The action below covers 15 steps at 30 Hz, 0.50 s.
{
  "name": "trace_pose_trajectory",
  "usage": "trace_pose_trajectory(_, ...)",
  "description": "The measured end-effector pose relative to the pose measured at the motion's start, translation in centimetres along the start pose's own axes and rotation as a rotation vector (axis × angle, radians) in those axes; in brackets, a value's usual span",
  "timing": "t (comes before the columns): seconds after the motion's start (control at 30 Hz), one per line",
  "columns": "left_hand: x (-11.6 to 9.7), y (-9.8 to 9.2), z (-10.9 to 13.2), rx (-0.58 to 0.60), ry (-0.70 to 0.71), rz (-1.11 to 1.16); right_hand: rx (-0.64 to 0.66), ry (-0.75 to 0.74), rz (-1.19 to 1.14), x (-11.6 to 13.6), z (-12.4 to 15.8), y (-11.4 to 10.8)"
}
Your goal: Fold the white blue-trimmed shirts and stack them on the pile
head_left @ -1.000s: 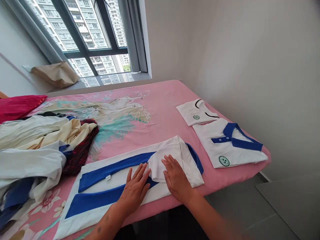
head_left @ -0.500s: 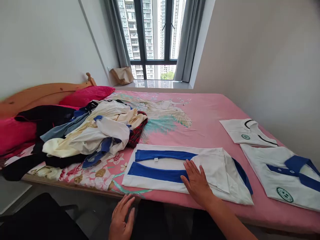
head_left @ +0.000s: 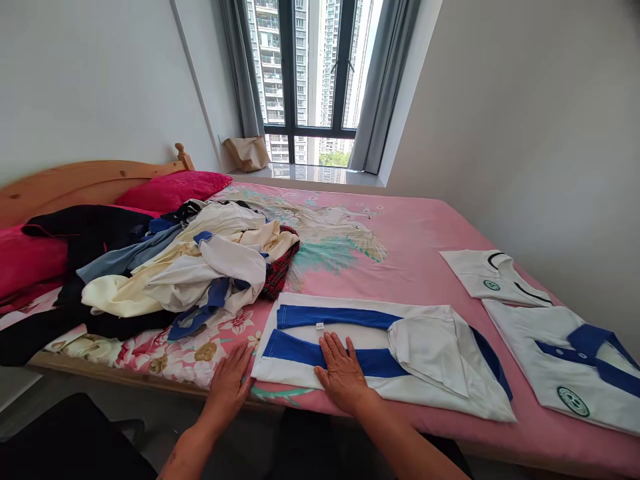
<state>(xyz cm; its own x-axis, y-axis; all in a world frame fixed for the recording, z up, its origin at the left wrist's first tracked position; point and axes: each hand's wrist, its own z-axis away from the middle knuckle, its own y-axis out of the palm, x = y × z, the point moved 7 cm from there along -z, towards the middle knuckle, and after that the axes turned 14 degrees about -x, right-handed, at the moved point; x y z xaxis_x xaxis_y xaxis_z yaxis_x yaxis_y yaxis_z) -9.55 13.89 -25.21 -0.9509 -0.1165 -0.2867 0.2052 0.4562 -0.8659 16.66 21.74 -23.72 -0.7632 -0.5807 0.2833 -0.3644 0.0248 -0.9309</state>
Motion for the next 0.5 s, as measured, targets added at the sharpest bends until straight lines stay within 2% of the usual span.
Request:
trace_pose_trajectory(0.1, -0.2, -0.2, 0.0, 0.107, 0.042, -0.048, -0.032, 0.028, -0.008, 0.0, -0.2, -0.1)
trace_pose_trajectory(0.2, -1.0, -0.7, -0.6, 0.152, 0.036, -0.116, -0.082, 0.016, -0.029, 1.3, -1.6, -0.8)
trace_pose_trajectory(0.37, -2.8, -1.4, -2.1, 0.072, -0.062, -0.224, -0.13, -0.047, -0.093, 4.7, -5.6, -1.2)
trace_pose_trajectory(0.5, -3.1, -0.5, -3.8, 0.033, -0.143, -0.259, -0.135, -0.026, -0.156, 5.8, -8.2, 0.2)
